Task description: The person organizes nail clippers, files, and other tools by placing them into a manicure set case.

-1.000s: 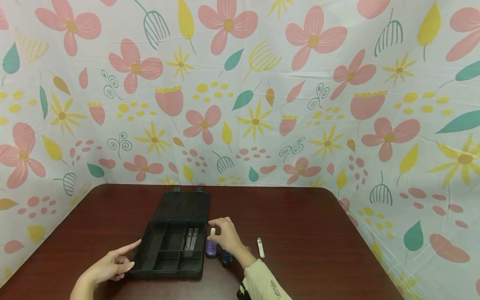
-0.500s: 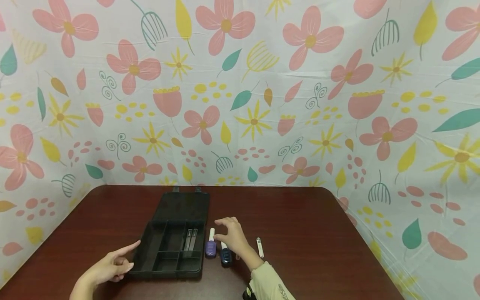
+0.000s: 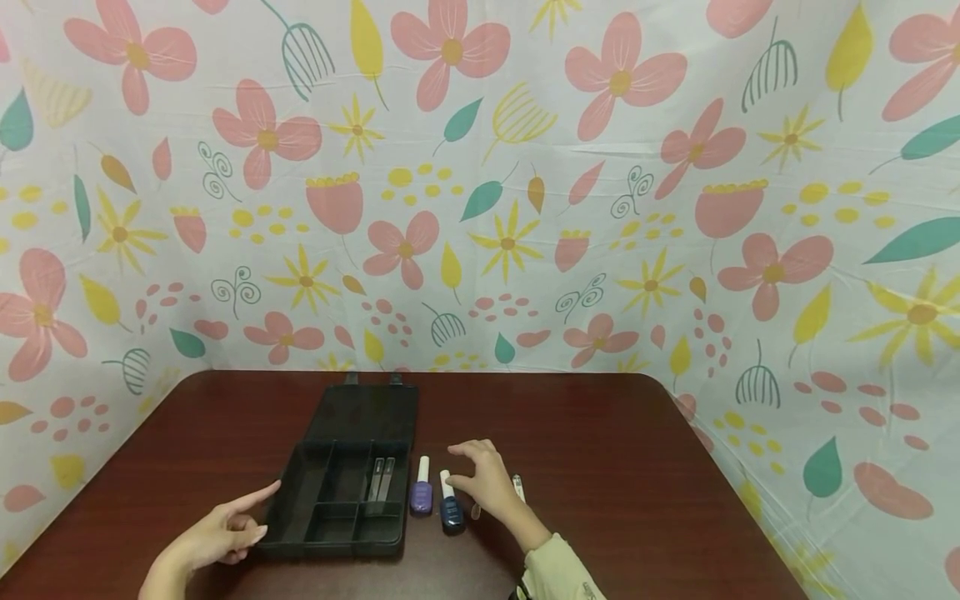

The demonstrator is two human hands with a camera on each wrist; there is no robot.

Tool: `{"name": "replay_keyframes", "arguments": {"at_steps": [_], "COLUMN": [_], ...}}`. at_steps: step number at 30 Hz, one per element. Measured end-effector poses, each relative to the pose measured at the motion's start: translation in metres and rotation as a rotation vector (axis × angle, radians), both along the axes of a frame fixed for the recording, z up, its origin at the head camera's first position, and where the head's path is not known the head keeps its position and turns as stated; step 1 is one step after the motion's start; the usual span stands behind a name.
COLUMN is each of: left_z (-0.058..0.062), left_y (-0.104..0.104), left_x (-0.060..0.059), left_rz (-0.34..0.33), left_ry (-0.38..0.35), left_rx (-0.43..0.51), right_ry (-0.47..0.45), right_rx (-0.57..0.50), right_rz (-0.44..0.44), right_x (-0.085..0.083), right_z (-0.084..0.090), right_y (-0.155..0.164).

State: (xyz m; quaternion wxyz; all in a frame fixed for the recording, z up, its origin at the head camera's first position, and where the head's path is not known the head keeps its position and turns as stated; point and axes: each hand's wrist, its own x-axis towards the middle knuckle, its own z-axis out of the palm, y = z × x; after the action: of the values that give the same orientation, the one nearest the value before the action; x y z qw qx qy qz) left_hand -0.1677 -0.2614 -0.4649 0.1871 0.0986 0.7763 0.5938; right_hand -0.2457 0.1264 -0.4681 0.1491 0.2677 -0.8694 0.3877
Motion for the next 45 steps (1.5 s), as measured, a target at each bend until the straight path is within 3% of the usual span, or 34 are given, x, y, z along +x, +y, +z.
{"name": "replay_keyframes", "arguments": {"at_steps": [5, 14, 18, 24, 45], "left_z": [0.001, 0.0, -0.001, 0.0, 0.0], "left_y": [0.0, 0.0, 0.0, 0.0, 0.0], "left_x": [0.001, 0.001, 0.001, 0.0, 0.001], "left_rz": [0.002, -0.002, 0.0, -0.003, 0.013], "left_ry": [0.002, 0.006, 0.006, 0.001, -0.028], "left_rx": [0.006, 0.017, 0.016, 0.015, -0.02], "right_ry": [-0.001, -0.084, -0.06, -0.011, -0.05], "right_rx": [-0.026, -0.06, -0.058, -0.052, 0.034], "right_rz": [0.012, -0.003, 0.002, -0.007, -0.011], "right_x": [0.003, 0.009, 0.01, 0.009, 0.021], "right_z": [0.004, 0.013, 0.014, 0.012, 0.0], "right_y": [0.007, 0.02, 0.028, 0.041, 0.075]}}
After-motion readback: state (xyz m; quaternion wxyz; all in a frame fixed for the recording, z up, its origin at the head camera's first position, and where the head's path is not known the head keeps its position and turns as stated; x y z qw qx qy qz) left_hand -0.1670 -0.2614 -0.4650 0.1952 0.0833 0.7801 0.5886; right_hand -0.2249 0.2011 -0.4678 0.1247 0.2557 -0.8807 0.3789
